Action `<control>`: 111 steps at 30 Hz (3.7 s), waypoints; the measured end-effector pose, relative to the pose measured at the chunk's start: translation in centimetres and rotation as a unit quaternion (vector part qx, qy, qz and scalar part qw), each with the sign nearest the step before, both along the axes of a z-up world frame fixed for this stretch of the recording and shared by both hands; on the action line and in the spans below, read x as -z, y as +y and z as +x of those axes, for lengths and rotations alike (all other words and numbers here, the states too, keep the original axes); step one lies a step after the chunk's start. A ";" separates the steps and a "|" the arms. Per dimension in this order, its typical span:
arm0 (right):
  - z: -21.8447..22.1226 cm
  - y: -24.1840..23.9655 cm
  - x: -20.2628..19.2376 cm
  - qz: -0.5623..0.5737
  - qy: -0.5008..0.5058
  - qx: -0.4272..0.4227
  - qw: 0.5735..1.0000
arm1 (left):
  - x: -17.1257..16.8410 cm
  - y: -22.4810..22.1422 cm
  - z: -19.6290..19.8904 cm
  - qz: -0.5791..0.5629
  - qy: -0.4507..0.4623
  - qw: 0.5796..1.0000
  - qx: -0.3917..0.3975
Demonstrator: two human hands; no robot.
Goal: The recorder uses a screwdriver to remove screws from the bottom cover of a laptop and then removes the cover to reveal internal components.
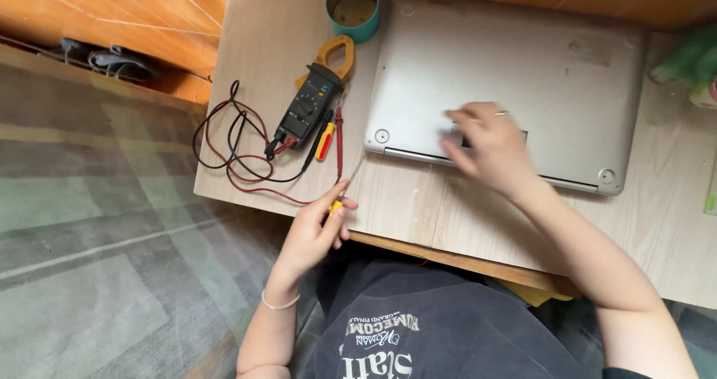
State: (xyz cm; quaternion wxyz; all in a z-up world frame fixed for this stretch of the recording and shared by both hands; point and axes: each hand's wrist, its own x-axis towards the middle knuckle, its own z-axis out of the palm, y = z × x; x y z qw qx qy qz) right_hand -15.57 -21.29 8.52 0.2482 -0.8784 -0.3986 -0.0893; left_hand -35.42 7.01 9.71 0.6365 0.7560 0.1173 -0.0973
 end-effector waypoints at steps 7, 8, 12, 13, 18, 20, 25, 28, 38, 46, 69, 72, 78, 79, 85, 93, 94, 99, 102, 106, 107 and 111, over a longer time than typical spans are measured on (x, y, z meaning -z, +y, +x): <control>0.1 7.1 1.6 -0.075 -0.019 -0.136 0.988 | 2.7 -2.2 -0.5 0.242 -0.139 0.960 -0.018; 0.0 7.4 1.9 -0.092 -0.022 -0.129 0.987 | 2.5 -2.5 -0.2 0.264 -0.141 0.954 -0.028; -0.8 7.1 2.4 -0.134 -0.032 -0.079 0.987 | 2.2 -3.2 0.7 0.293 -0.098 0.950 -0.043; -1.3 6.7 2.0 -0.135 -0.031 -0.080 0.987 | 2.3 -3.1 0.7 0.292 -0.097 0.950 -0.044; -5.0 2.2 4.8 0.013 -0.014 -0.076 0.997 | 2.2 -2.8 0.9 0.233 -0.096 0.966 -0.049; -6.8 1.5 4.5 0.068 0.141 -0.061 0.986 | 2.2 -2.9 1.1 0.220 -0.081 0.971 -0.057; -7.7 0.5 5.6 0.265 0.777 0.027 0.570 | 2.4 -3.5 0.9 0.228 -0.095 0.967 -0.067; -7.4 1.3 4.9 0.371 0.804 0.076 0.457 | 2.0 -3.6 1.0 0.252 -0.102 0.960 -0.068; -6.7 4.1 4.0 0.534 0.727 0.235 0.362 | 2.1 -3.6 0.9 0.304 -0.114 0.944 -0.053; -6.1 4.5 4.6 0.522 0.734 0.270 0.340 | -0.2 -2.8 2.5 0.403 -0.064 0.913 0.013; -5.9 4.6 4.0 0.493 0.733 0.288 0.369 | 3.9 -5.6 1.3 0.439 -0.070 0.896 0.002; -6.1 4.8 3.7 0.498 0.728 0.285 0.376 | 6.7 -6.7 0.8 0.439 -0.130 0.888 -0.040; -6.1 4.7 4.3 0.501 0.726 0.272 0.384 | 4.4 -6.7 1.3 0.450 -0.098 0.887 -0.032; -6.2 4.7 4.3 0.501 0.726 0.271 0.384 | 3.2 -6.5 1.9 0.450 -0.099 0.887 -0.033; -6.3 4.4 5.3 0.506 0.724 0.265 0.386 | -1.5 -4.9 5.1 0.491 0.013 0.868 0.073; -6.2 4.6 5.4 0.494 0.721 0.279 0.398 | 1.1 -6.3 3.5 0.483 -0.003 0.875 0.039; -6.2 4.5 5.6 0.494 0.721 0.279 0.398 | 2.1 -6.7 3.2 0.484 -0.003 0.874 0.038; -6.4 4.4 5.8 0.491 0.718 0.259 0.420 | 8.1 -7.8 1.2 0.484 -0.109 0.866 -0.057; -6.5 4.5 5.7 0.496 0.717 0.249 0.422 | 8.9 -7.6 1.0 0.480 -0.164 0.858 -0.076; -6.6 4.4 5.9 0.507 0.715 0.244 0.415 | 8.8 -7.4 1.2 0.477 -0.177 0.857 -0.079; -6.7 4.5 5.6 0.505 0.714 0.240 0.422 | 8.8 -7.4 1.2 0.476 -0.177 0.858 -0.078; -6.8 4.6 5.3 0.498 0.709 0.244 0.436 | 9.1 -7.6 1.1 0.479 -0.185 0.855 -0.079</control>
